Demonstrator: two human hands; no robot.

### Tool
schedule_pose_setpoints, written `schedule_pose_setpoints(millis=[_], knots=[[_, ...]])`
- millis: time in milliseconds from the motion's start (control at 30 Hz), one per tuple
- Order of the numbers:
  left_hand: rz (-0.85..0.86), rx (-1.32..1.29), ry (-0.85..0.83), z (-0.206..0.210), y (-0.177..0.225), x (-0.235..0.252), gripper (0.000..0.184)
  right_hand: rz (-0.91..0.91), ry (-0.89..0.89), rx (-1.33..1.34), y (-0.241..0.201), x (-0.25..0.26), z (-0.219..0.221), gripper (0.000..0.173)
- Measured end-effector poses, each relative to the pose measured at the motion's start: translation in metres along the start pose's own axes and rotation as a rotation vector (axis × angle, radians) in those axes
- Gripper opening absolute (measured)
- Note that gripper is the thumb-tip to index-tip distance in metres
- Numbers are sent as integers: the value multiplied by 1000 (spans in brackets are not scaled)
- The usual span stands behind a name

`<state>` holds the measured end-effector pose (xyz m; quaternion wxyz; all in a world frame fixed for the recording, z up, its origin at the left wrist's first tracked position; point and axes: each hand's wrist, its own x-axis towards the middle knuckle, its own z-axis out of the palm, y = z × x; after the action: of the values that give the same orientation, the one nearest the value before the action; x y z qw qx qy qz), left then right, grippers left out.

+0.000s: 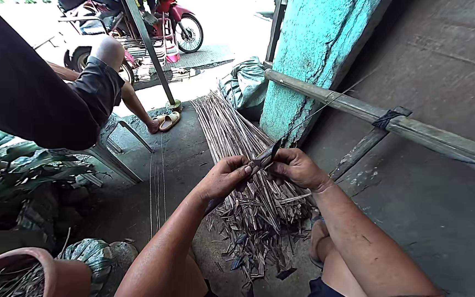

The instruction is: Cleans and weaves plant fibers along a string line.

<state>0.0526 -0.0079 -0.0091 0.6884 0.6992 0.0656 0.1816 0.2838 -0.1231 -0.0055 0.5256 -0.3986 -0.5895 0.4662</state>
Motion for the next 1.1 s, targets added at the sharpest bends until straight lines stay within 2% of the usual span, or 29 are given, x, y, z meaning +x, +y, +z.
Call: schedule_pose_setpoints(millis=[133, 333, 467, 567, 667, 767, 1100], knots=[[0, 8, -13, -2, 1, -2, 19, -33, 92, -62, -4, -4, -17, 12], [-9, 50, -41, 0, -2, 0, 20, 29, -36, -23, -2, -5, -2, 15], [-11, 22, -35, 0, -2, -1, 21, 11, 82, 7, -8, -5, -10, 10], [0, 13, -38, 2, -4, 1, 20, 51, -25, 29, -7, -6, -5, 11], [21, -12, -11, 6, -4, 2, 18, 102, -139, 160, 3, -4, 13, 15], [41, -24, 13, 8, -2, 2, 19, 96, -147, 234, 9, -2, 19, 15], [13, -38, -4, 2, 3, 0, 20, 50, -121, 103, 13, -2, -1, 10]])
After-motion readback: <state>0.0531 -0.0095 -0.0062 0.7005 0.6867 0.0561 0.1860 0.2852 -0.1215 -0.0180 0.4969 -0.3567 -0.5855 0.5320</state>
